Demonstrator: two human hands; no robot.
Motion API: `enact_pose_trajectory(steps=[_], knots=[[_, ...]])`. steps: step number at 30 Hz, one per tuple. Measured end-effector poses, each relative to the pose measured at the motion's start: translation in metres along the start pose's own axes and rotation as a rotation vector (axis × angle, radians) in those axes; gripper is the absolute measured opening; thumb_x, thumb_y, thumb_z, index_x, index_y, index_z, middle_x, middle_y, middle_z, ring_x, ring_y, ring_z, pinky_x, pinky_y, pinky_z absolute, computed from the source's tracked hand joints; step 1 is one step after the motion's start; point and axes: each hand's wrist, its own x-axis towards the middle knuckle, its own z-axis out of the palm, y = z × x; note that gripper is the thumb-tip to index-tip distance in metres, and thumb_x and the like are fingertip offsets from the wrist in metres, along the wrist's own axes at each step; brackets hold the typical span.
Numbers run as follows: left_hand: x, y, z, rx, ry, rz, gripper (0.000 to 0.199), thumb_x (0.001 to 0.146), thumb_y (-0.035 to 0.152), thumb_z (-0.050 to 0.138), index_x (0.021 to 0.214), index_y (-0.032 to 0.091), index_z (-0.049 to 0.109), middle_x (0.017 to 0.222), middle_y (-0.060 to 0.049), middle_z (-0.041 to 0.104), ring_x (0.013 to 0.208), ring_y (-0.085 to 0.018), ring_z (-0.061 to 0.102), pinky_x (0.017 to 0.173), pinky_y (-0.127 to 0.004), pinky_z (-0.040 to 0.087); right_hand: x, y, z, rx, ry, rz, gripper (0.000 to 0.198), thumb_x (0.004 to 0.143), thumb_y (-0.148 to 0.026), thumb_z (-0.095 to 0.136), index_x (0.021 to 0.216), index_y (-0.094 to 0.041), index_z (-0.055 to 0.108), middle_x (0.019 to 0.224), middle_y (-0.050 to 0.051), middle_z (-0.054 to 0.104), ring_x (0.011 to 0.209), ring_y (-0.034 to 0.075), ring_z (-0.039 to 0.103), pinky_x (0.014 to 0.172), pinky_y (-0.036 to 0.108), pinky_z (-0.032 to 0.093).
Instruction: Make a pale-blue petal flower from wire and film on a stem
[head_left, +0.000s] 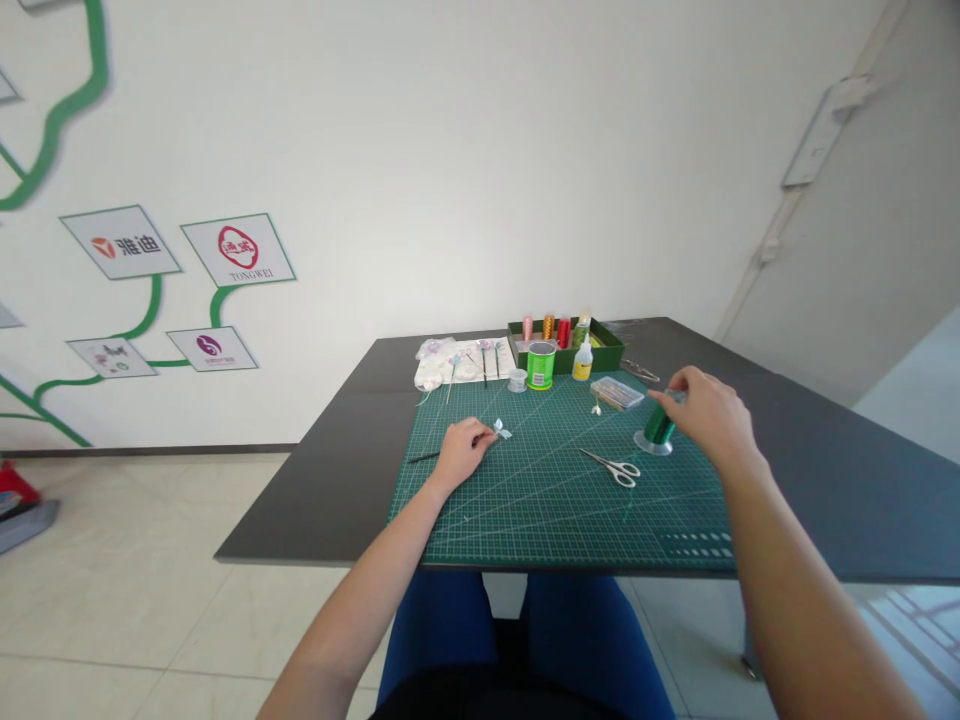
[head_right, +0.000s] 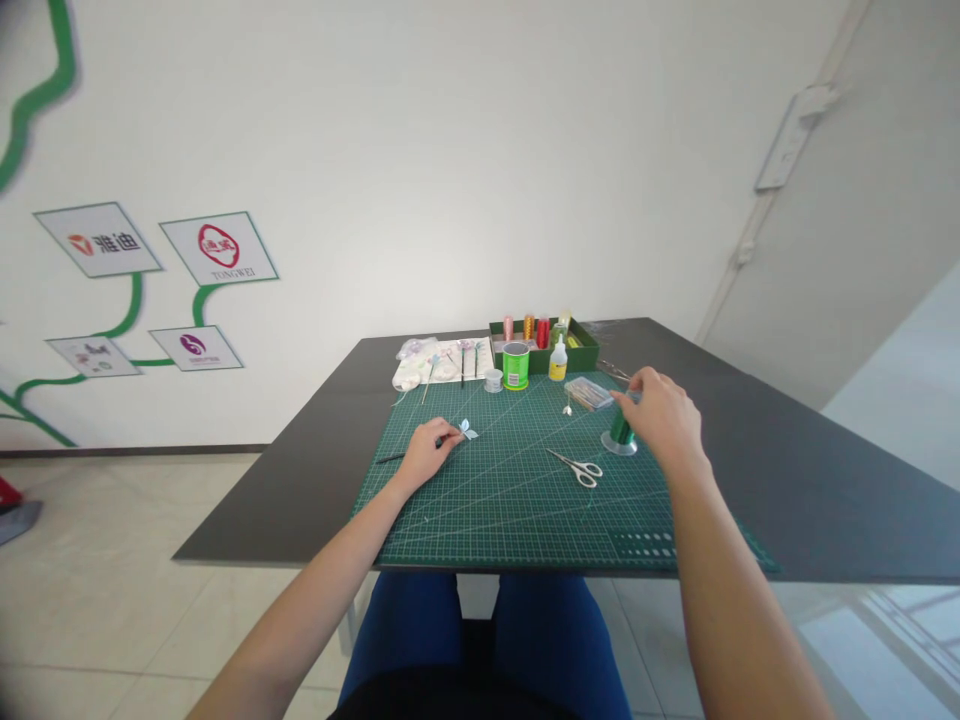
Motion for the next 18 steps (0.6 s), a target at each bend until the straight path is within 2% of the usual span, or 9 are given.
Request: enact_pose_trajectory(steps=[5, 9, 14, 18], knots=[[-0.001, 0.004, -0.001, 0.004, -0.024, 0.003, 0.016, 0.096, 0.025, 0.064, 0.087, 0.020, 0.075, 0.086, -0.002, 0.069, 0.080, -0.016, 0.062, 0.077, -0.030, 0.045, 0.005, 0.000, 0.000, -0.059, -0.096, 0.044, 0.035, 0.083, -0.052, 0.064, 0.071, -0.020, 0.073, 0.089, 0.017, 0.070, 0.075, 0.031, 0.063, 0.058, 0.037, 0.041], [-0.001, 0.006, -0.002, 0.000, -0.030, -0.009, 0.016, 0.096, 0.025, 0.064, 0.087, 0.020, 0.076, 0.089, -0.003, 0.070, 0.081, -0.017, 0.063, 0.079, -0.031, 0.046, 0.004, 0.001, -0.002, -0.068, -0.191, 0.097, 0.037, 0.082, -0.053, 0.064, 0.071, -0.021, 0.079, 0.088, 0.019, 0.073, 0.077, 0.034, 0.066, 0.059, 0.039, 0.044], [-0.001, 0.006, -0.003, 0.016, -0.037, -0.001, 0.016, 0.096, 0.026, 0.063, 0.088, 0.020, 0.076, 0.088, -0.003, 0.071, 0.082, -0.017, 0.064, 0.081, -0.032, 0.046, 0.004, 0.000, -0.005, -0.084, -0.249, 0.104, 0.032, 0.081, -0.049, 0.066, 0.072, -0.022, 0.081, 0.084, 0.018, 0.074, 0.075, 0.033, 0.067, 0.058, 0.038, 0.045], [-0.001, 0.007, -0.004, 0.016, -0.045, 0.003, 0.016, 0.097, 0.026, 0.063, 0.089, 0.020, 0.076, 0.089, -0.003, 0.071, 0.083, -0.018, 0.064, 0.080, -0.031, 0.045, 0.004, -0.007, -0.013, -0.124, -0.302, 0.110, 0.033, 0.086, -0.046, 0.062, 0.072, -0.022, 0.080, 0.086, 0.018, 0.074, 0.078, 0.034, 0.067, 0.058, 0.038, 0.044]])
